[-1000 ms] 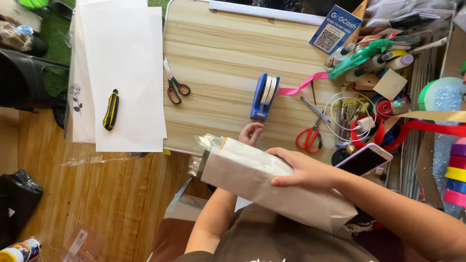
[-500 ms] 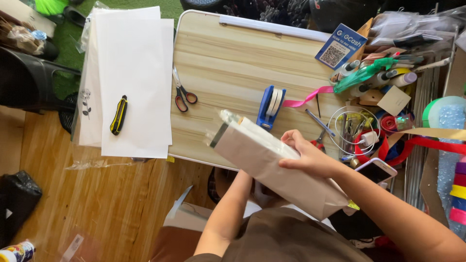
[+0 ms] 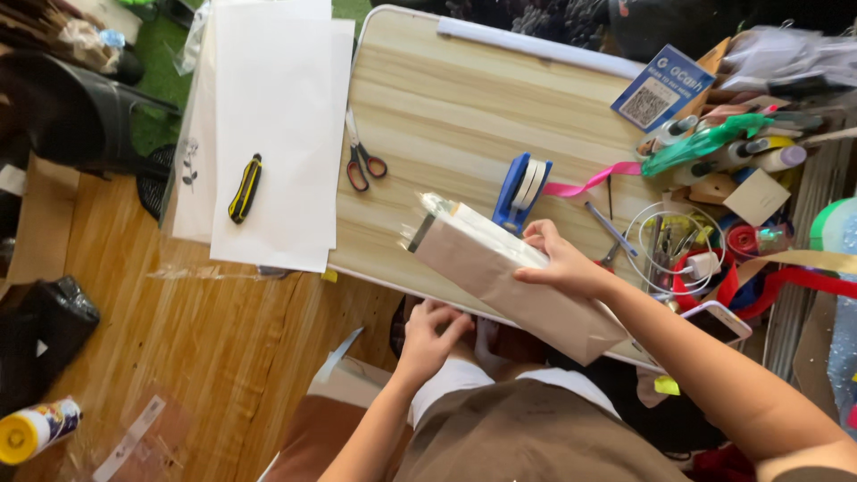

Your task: The person wraps a bundled object in white paper, using shears to cut the paper and tape to secure it on a workspace.

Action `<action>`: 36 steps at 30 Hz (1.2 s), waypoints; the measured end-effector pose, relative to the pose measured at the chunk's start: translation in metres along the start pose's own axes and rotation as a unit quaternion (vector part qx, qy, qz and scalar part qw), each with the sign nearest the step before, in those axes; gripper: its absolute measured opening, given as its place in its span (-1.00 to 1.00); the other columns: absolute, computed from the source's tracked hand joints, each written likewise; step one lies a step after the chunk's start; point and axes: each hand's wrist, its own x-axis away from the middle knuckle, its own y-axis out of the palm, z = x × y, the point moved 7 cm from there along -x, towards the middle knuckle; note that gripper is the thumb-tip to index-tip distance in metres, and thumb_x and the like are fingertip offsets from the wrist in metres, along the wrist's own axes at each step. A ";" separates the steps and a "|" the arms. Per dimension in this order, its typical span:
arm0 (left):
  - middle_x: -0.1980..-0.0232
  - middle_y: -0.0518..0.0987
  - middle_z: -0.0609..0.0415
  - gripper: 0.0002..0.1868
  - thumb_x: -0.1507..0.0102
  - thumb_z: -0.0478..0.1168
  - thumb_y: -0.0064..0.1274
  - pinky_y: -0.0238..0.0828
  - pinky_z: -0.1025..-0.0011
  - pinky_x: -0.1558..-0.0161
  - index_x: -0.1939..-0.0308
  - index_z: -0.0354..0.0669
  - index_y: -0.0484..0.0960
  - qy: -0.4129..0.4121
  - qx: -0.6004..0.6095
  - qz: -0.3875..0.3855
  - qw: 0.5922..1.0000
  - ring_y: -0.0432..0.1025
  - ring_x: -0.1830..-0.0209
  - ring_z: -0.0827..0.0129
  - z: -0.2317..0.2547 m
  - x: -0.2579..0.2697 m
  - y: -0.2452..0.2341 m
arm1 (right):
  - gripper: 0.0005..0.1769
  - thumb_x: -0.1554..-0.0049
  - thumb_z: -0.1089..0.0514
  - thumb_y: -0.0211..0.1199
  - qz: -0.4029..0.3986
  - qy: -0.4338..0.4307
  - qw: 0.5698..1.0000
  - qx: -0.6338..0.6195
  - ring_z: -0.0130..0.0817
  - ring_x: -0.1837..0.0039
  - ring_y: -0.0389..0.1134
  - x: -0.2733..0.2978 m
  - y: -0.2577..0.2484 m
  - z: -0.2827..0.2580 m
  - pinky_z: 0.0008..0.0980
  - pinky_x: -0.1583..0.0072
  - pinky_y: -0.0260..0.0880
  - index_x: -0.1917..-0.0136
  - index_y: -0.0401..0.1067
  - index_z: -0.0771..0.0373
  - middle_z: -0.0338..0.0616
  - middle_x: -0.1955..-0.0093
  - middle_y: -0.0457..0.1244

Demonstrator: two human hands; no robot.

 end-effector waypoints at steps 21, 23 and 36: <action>0.46 0.59 0.01 -0.59 -0.37 0.30 -0.07 0.48 0.08 0.10 -0.13 0.31 0.67 0.095 0.049 -0.041 0.993 0.56 0.25 0.06 0.086 -0.081 0.005 | 0.05 0.16 -0.35 0.61 0.010 -0.013 0.999 0.051 0.25 -0.46 0.24 -0.003 0.013 -0.016 0.17 -0.45 0.17 -0.28 -0.01 0.06 0.23 -0.30 0.31; 0.31 0.57 -0.06 -0.45 -0.26 0.19 0.12 0.44 0.02 -0.04 -0.27 0.16 0.51 0.195 -0.017 -0.081 0.977 0.51 0.11 -0.09 0.128 -0.090 -0.010 | 0.01 0.12 -0.32 0.58 -0.008 -0.014 0.999 0.039 0.35 -0.46 0.21 0.000 0.024 -0.022 0.23 -0.47 0.13 -0.27 -0.01 0.12 0.33 -0.31 0.30; -0.25 0.59 -0.19 0.23 0.18 0.58 0.32 0.43 0.07 -0.29 -0.33 -0.18 0.44 0.087 -0.364 -0.543 0.751 0.46 -0.33 -0.01 0.058 -0.172 0.056 | 0.21 0.11 -0.18 0.66 -0.045 0.061 0.996 -0.049 0.40 -0.44 0.22 -0.035 0.027 0.007 0.17 -0.41 0.30 -0.45 -0.13 0.24 0.44 -0.40 0.17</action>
